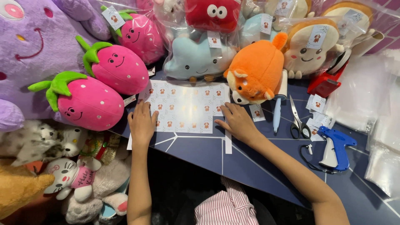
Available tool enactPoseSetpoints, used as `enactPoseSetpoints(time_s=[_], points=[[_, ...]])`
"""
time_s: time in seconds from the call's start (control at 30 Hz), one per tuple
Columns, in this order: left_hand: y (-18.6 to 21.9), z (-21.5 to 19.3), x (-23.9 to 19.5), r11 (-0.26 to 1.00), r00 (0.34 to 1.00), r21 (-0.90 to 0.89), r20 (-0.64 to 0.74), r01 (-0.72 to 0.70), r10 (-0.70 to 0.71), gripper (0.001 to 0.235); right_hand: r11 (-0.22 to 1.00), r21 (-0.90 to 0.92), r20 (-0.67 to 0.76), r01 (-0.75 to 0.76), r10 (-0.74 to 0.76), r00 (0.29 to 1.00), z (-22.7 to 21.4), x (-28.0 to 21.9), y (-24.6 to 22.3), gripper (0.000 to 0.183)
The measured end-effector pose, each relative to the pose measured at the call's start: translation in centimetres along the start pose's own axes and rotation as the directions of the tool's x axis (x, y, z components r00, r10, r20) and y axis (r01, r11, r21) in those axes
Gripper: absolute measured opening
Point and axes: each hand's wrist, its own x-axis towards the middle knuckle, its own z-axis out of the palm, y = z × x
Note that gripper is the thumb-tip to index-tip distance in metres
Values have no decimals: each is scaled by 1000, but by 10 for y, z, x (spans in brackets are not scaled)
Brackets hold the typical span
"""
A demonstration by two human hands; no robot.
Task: Cutting a sheet of stickers with scissors and then packaging an orange plush toy into a plastic bag.
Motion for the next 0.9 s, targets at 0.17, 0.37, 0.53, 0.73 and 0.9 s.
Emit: enactPoseSetpoints(time_s=[0.17, 0.37, 0.53, 0.73, 0.9], points=[[-15, 12, 13, 1000, 1000, -13, 16, -6, 6, 46, 999, 26, 44, -18, 17, 999, 4, 11, 0, 63], [-22, 22, 23, 1000, 999, -10, 35, 1, 0, 45, 999, 38, 92, -16, 12, 996, -4, 15, -3, 66], [-21, 22, 24, 1000, 999, -11, 32, 14, -14, 45, 999, 34, 119, -30, 26, 993, -1, 11, -2, 68], [-22, 20, 27, 1000, 1000, 6, 15, 12, -12, 46, 997, 59, 112, -45, 38, 993, -7, 5, -3, 66], [-23, 30, 26, 998, 996, 58, -87, -14, 19, 41, 980, 183, 224, -74, 32, 974, -22, 2, -4, 69]])
